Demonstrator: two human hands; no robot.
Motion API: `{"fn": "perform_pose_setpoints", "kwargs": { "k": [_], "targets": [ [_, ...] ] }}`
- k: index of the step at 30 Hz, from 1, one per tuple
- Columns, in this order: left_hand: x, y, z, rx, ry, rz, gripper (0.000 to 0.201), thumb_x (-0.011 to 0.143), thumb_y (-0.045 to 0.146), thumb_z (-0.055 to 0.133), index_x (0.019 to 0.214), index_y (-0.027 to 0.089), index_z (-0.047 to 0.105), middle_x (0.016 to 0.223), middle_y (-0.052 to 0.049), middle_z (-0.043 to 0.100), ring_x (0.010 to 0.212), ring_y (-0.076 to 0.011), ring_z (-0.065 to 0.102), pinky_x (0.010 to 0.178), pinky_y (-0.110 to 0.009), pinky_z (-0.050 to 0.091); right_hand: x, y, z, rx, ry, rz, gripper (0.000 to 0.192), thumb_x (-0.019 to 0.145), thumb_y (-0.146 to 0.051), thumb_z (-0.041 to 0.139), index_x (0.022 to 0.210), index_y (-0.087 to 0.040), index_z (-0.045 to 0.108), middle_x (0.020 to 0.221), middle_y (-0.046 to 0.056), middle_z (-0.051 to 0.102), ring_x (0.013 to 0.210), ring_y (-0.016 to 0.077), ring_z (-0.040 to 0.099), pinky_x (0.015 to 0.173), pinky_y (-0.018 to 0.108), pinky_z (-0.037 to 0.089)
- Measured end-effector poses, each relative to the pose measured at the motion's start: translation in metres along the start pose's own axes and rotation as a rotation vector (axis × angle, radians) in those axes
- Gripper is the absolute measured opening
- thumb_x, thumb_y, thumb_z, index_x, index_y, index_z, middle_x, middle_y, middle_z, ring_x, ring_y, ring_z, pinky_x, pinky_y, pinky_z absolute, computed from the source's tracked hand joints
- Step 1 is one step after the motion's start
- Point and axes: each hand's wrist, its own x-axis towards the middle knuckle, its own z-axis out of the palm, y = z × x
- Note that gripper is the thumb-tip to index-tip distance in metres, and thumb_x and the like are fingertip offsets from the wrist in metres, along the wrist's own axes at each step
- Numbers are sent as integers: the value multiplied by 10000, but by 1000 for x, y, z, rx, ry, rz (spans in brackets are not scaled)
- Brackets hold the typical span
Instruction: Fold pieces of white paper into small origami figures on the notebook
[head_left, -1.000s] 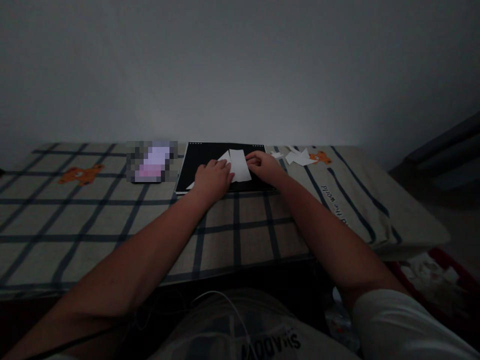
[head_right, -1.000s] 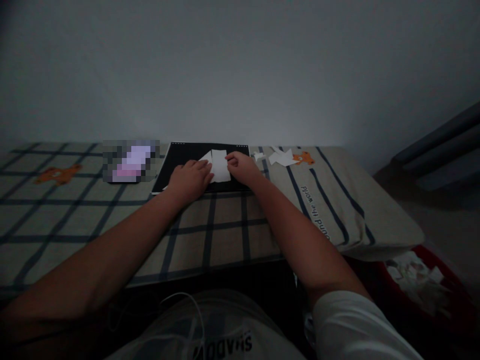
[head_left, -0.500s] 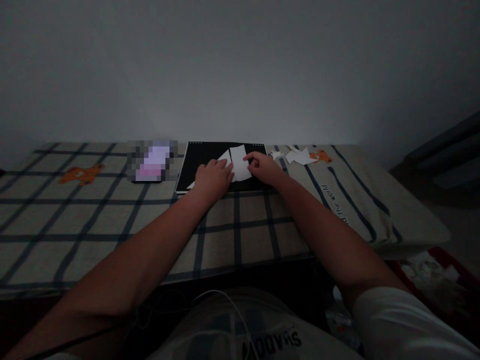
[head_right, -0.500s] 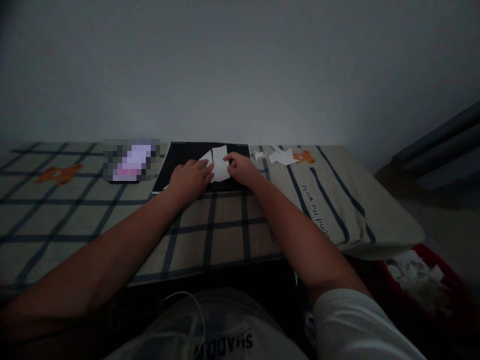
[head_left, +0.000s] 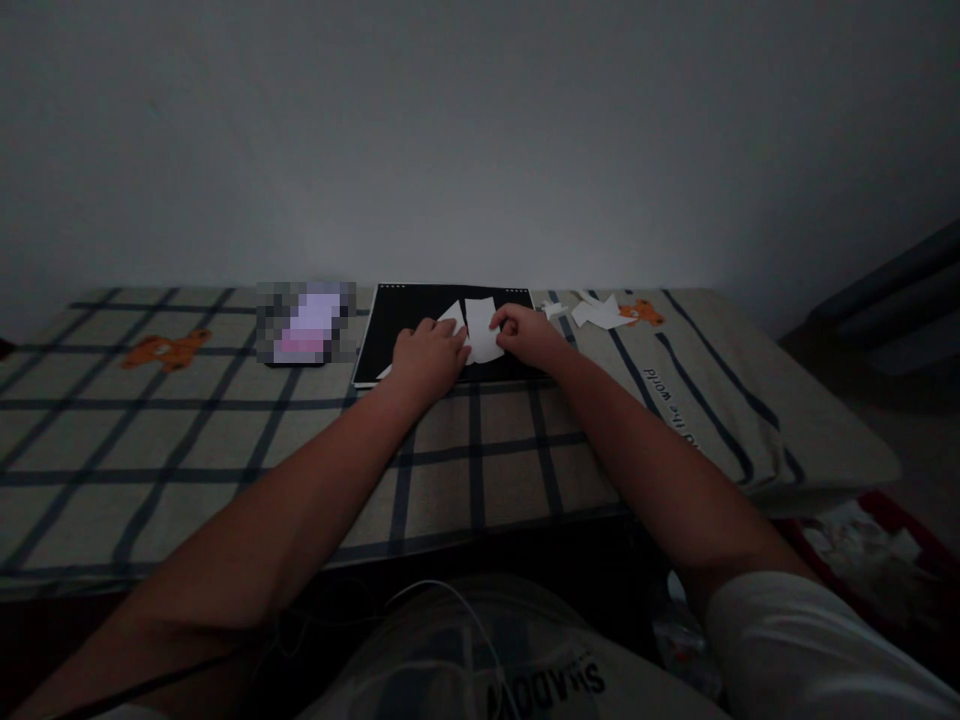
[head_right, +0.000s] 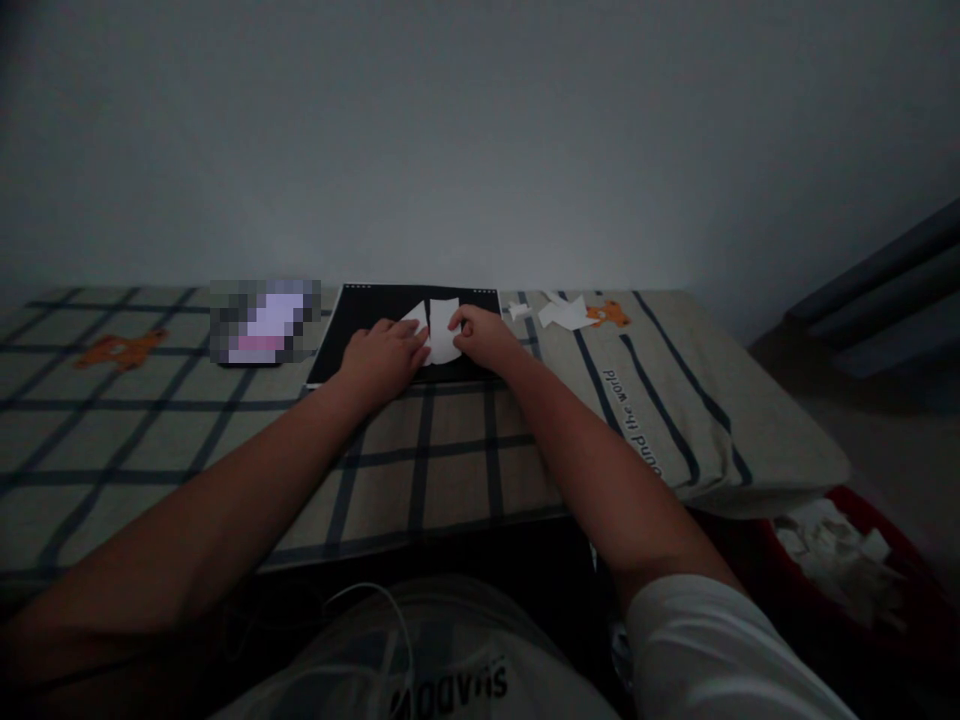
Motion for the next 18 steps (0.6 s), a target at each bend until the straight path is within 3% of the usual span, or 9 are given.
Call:
{"fn": "perform_pose_setpoints", "kwargs": {
  "k": [8,13,18],
  "targets": [
    [0,1,1,6,2,-4,450,1080,368,372,1450,233,589,1508,-108,589,1293,-325,542,940,-465,488,1,4,1,-1,6,-20,195,695,-70,552,809,-228,550,645,-54,500,661,164,505,661,299,365],
    [-2,1,2,1,28,3,449,1075,368,384,1446,228,593,1504,-111,596,1297,-317,546,965,-459,469,2,8,2,9,24,17,143,760,-97,565,833,-220,575,639,-51,534,629,155,505,656,301,376],
    [-1,-1,0,-7,75,33,381,1055,365,440,1300,249,709,1474,-79,630,1302,-294,550,1001,-452,440,2,6,1,6,10,26,103,824,-171,603,918,-196,637,655,-37,563,645,162,525,668,307,390]
  ]
}}
